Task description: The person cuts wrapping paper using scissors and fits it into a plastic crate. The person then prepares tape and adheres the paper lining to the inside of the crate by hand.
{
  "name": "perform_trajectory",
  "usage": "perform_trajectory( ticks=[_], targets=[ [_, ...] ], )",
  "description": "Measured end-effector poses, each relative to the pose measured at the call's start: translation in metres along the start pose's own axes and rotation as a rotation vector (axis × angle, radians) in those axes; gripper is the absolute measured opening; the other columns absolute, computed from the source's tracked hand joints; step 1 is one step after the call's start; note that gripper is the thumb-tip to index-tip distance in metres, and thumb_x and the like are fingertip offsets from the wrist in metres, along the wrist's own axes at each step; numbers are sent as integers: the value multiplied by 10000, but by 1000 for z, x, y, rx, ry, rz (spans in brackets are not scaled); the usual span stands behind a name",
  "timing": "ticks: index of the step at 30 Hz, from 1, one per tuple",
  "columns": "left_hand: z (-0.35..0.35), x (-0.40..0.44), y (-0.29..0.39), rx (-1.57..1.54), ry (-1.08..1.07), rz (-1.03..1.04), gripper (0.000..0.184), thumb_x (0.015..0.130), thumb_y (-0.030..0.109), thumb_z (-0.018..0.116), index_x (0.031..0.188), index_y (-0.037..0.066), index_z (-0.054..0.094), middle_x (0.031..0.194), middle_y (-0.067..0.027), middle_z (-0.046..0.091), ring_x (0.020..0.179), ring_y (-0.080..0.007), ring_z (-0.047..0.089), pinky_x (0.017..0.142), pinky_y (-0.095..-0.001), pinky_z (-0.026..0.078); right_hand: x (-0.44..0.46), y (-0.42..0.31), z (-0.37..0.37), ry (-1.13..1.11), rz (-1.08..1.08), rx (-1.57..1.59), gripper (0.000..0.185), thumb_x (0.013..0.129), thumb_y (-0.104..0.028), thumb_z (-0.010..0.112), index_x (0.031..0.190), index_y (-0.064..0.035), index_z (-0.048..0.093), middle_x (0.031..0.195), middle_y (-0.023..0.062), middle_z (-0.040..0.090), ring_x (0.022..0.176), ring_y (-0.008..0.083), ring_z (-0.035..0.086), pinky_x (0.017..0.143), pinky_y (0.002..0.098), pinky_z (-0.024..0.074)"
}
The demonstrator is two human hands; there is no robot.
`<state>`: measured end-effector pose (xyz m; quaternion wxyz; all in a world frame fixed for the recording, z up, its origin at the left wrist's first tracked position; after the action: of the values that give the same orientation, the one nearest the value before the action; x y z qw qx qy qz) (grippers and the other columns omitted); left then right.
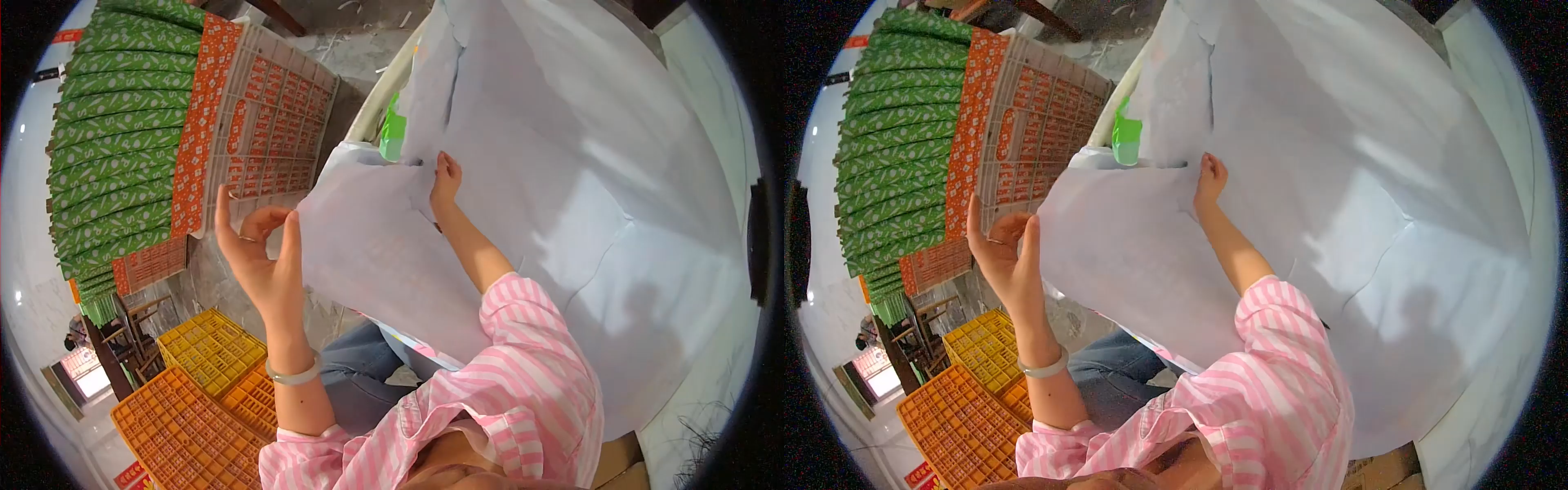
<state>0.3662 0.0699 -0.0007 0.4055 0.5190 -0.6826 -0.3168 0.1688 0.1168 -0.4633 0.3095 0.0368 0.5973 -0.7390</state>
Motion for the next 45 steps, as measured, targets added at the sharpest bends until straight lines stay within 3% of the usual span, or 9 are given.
perform_trajectory(
  ticks=[4,6,12,22,24,28,30,40,45],
  targets=[
    [2,-5,13,42,-16,69,718,775,-56,606,1373,-3,211,854,-73,588,823,-119,550,854,-265,401,39,15,-1,30,223,330,253,859,-172,613,1063,-28,579,738,-10,532,649,69,458,557,207,381],
    [4,-7,16,57,-21,93,720,774,-56,607,1373,-3,211,856,-73,587,825,-121,550,860,-265,398,47,22,22,-192,384,578,220,873,-148,592,1060,-36,567,752,2,545,633,85,483,545,199,392],
    [3,-13,22,90,-28,145,709,781,-75,604,1376,18,230,867,-80,593,835,-126,556,840,-262,420,59,58,37,-136,670,760,92,857,-89,601,945,-91,575,769,-14,573,640,65,502,508,191,402],
    [-2,-16,20,117,-25,172,741,779,-84,597,1395,29,199,867,-66,588,845,-126,551,853,-263,414,81,53,36,-41,591,788,130,851,-78,599,966,-126,562,798,7,608,572,75,509,466,164,435],
    [-2,-15,21,115,-24,174,749,779,-85,597,1399,31,192,863,-64,588,844,-126,550,855,-263,412,82,43,36,-62,525,766,234,850,-52,592,1064,-119,522,819,37,612,569,82,516,470,176,449],
    [-2,-15,19,117,-24,152,783,762,-79,608,1402,24,169,845,-59,583,835,-127,548,879,-278,393,82,31,37,2,511,750,389,782,14,639,1103,-68,435,789,70,584,522,106,494,428,212,447],
    [-3,-14,18,120,-19,138,804,748,-72,618,1401,14,156,833,-57,579,829,-129,548,898,-293,381,85,20,21,125,393,485,516,747,34,660,1182,4,385,781,125,574,565,147,531,476,240,476],
    [-7,-16,17,141,-28,120,828,739,-63,626,1404,10,137,854,-67,576,852,-135,542,887,-283,379,114,-1,13,77,163,-91,449,694,32,691,1043,37,409,713,125,562,519,176,543,419,275,444],
    [-8,-16,16,124,-27,115,826,743,-55,629,1403,10,137,863,-72,578,851,-139,540,868,-278,389,110,-11,15,27,119,-239,294,708,-5,680,966,50,549,710,121,627,511,165,581,425,252,435]
  ],
)
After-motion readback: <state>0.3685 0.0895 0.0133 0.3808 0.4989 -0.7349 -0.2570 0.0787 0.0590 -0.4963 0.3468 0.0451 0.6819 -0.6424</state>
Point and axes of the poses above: each hand's wrist, its own x-axis towards the middle knuckle, its own z-axis out of the palm, y = z × x, the point moved 9 cm from there along x, towards the middle knuckle
